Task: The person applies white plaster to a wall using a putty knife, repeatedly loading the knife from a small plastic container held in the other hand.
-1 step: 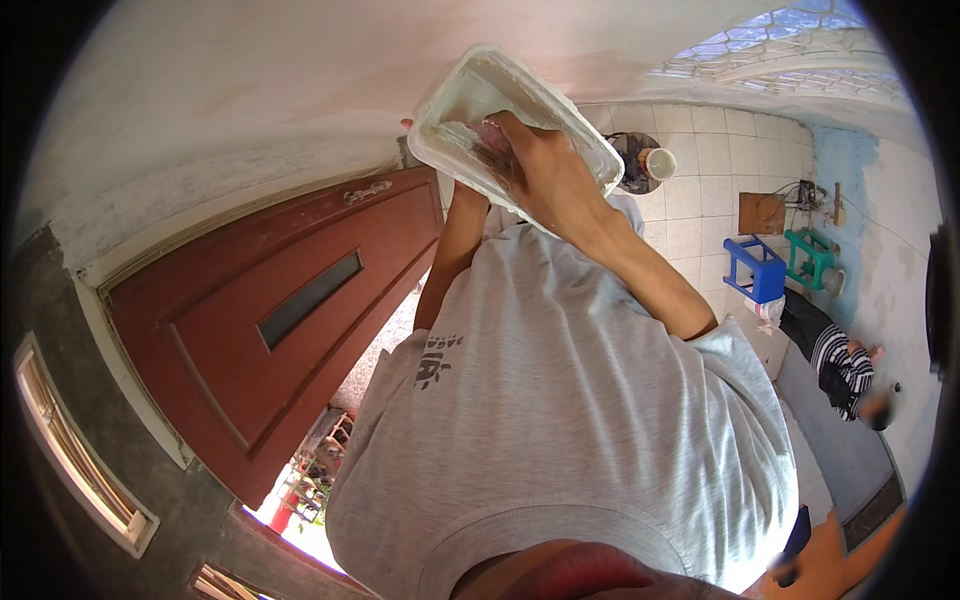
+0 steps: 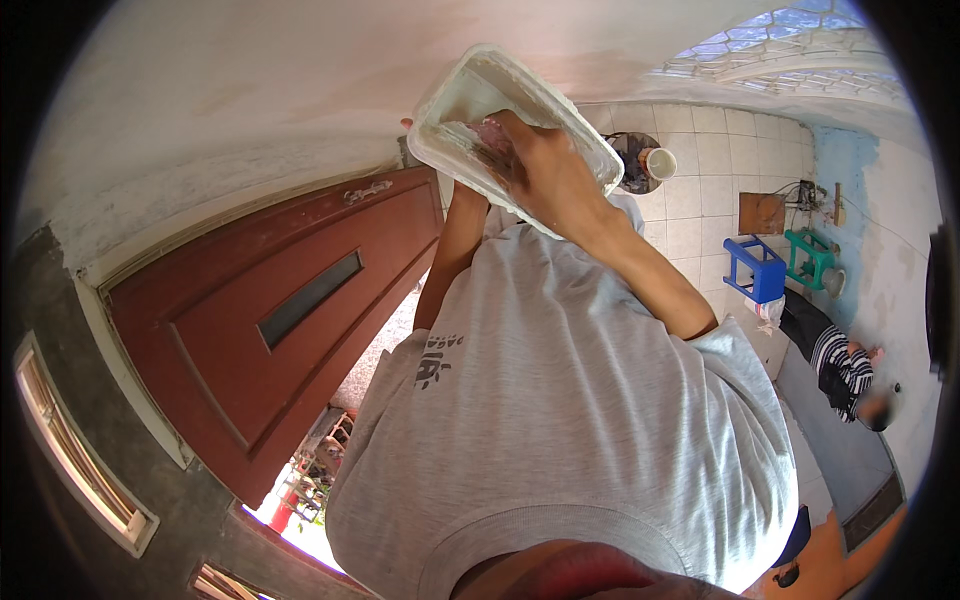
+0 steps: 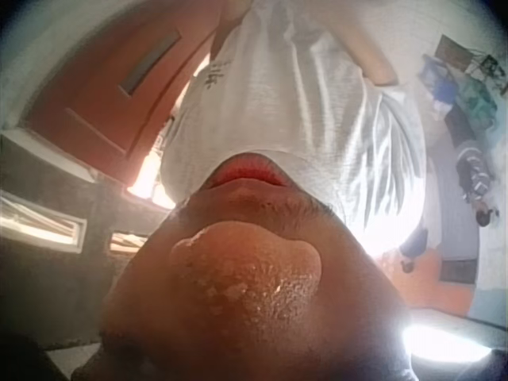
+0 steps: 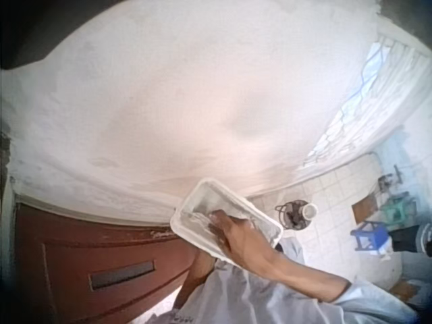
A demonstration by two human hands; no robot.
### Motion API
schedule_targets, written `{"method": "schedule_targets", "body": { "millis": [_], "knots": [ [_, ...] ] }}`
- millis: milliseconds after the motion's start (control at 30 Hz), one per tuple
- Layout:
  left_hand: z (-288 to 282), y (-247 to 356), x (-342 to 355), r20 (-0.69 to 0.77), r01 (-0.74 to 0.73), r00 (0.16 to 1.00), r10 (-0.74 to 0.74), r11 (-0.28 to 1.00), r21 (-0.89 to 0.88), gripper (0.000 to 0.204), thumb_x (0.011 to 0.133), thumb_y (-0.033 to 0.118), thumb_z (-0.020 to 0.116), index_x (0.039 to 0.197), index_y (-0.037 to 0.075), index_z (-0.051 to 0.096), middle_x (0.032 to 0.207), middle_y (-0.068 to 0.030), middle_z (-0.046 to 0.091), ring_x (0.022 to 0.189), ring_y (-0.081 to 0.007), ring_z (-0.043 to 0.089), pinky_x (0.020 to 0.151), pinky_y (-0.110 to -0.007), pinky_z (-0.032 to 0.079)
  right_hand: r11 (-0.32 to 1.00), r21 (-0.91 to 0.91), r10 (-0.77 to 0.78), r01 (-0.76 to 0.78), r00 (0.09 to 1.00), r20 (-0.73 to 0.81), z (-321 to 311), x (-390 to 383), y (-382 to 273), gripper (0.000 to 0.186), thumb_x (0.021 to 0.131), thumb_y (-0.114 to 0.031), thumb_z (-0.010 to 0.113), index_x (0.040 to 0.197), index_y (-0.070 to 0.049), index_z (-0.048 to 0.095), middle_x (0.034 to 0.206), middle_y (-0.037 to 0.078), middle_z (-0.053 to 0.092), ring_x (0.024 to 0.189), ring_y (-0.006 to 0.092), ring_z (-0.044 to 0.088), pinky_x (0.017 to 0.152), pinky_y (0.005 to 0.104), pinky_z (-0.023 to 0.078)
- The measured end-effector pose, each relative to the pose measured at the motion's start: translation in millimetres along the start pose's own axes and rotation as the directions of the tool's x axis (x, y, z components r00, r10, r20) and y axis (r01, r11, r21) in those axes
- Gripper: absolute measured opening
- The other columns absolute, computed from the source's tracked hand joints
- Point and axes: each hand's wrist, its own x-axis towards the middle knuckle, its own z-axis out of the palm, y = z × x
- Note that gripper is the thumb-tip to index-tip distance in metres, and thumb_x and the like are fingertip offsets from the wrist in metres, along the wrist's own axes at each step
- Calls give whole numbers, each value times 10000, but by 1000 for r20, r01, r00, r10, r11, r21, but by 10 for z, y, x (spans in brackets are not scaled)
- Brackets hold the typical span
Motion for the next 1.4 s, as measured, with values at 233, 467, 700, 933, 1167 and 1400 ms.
{"method": "schedule_targets", "body": {
  "millis": [233,467,700,933,1167,1400],
  "knots": [
    [-64,-41,-493,-16,106,994,-106,994,30,964,910,865,255,1384,64,507,1314,-109,574,1196,-257,563,1022,-408,481,991,112,61,-66,997,46,-64,26,214,457,779,43,647,1227,36,559,890,287,676,839,455,678,749,499,533],
    [8,-29,-502,-10,115,993,-114,992,45,963,908,867,256,1377,66,514,1310,-109,575,1188,-257,567,1015,-407,486,972,212,91,-103,994,65,-157,-52,109,415,818,79,587,1228,21,573,932,283,680,854,439,678,748,466,524],
    [8,-44,-433,-5,120,993,-120,992,46,962,907,869,257,1370,68,521,1307,-109,576,1180,-257,571,1008,-406,490,996,83,-3,12,994,-107,-250,-58,8,369,863,-41,673,1205,20,550,919,264,700,849,450,690,746,508,562],
    [1,-104,-514,-19,114,993,-113,993,34,961,905,870,259,1363,70,529,1304,-109,578,1172,-257,575,1002,-405,495,999,28,45,-45,999,7,104,8,300,471,831,-48,695,1257,-8,500,878,276,676,875,479,665,758,541,539],
    [-23,-104,-426,-33,64,997,-63,998,4,960,903,872,260,1357,72,536,1300,-110,579,1163,-257,579,995,-403,500,980,189,59,-67,997,48,87,35,327,408,824,18,623,1229,5,573,940,267,674,846,433,667,763,456,521],
    [132,71,334,-71,-222,974,215,968,-118,959,902,874,261,1350,74,543,1297,-110,580,1155,-256,582,988,-402,504,965,261,58,-38,996,-70,-76,-6,228,368,847,20,621,1210,9,569,903,253,685,844,423,681,751,432,531]
  ]
}}
